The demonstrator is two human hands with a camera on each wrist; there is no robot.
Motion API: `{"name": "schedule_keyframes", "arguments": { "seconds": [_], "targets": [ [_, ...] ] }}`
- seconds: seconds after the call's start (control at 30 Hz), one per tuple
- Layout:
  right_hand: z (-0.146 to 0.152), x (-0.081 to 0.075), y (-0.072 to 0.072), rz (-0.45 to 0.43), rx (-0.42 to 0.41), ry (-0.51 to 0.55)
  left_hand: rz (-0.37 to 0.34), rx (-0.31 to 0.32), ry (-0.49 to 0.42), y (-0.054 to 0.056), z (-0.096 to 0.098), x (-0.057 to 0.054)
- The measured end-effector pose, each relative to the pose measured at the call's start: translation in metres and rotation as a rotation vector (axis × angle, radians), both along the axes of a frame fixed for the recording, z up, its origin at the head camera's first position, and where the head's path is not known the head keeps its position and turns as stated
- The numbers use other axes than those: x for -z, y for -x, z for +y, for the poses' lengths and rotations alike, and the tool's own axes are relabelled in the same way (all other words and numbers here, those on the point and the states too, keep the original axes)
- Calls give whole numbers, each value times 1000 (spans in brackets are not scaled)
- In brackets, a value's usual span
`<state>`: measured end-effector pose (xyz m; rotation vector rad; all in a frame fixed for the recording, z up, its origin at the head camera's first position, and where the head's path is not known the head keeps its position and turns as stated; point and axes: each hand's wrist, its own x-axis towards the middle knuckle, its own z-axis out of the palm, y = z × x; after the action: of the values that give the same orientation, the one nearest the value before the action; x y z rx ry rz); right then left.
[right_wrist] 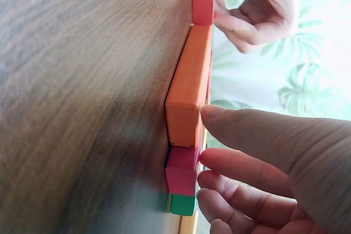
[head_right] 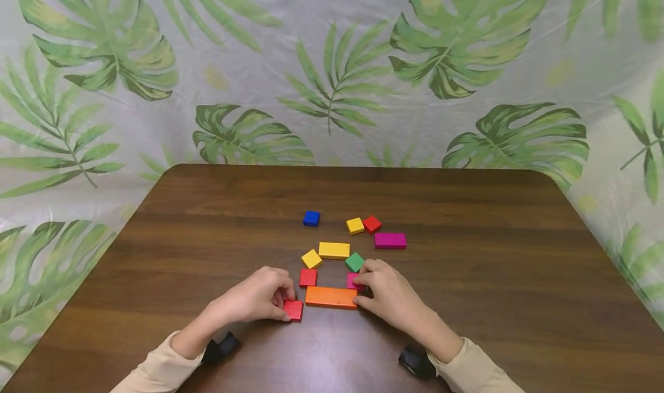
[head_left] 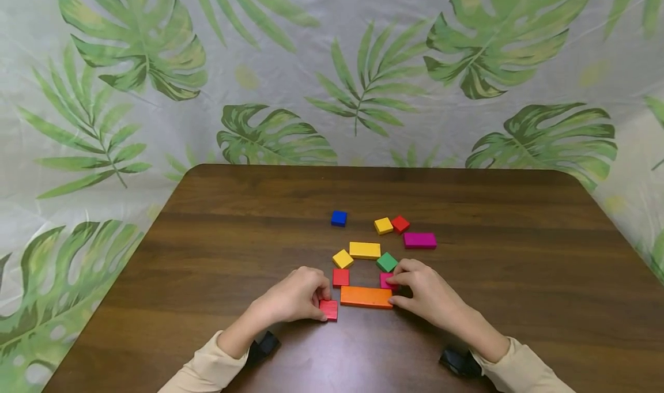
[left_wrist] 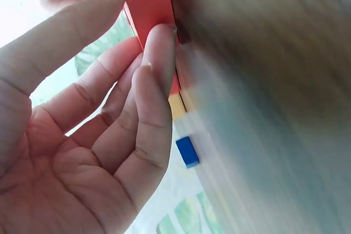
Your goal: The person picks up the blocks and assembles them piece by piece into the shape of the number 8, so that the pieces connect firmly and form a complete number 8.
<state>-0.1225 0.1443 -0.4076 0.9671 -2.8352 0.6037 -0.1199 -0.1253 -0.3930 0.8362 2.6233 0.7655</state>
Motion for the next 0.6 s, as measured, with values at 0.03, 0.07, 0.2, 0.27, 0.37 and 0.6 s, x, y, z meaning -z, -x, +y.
{"name": "schedule_keyframes", "arguments": {
  "seconds": [0.03,0.07,0.2,0.27,0.37,0.6],
  "targets": [
    [0,0,0,1,1,-1,-2,-2,2,-1,1,0],
    [0,0,0,3,2,-1,-5,-5,4,-2,2,0],
    [0,1,0,8,1,-4,-3,-3,4,-5,5,0],
    [0,1,0,10,-1,-3,2,2,-2,-6,6,1],
    [0,1,0,16,-3,-1,11,6,-10,-7,8,1],
    [0,0,1,16,1,1,52,8,0,-7,11,2]
  ]
}}
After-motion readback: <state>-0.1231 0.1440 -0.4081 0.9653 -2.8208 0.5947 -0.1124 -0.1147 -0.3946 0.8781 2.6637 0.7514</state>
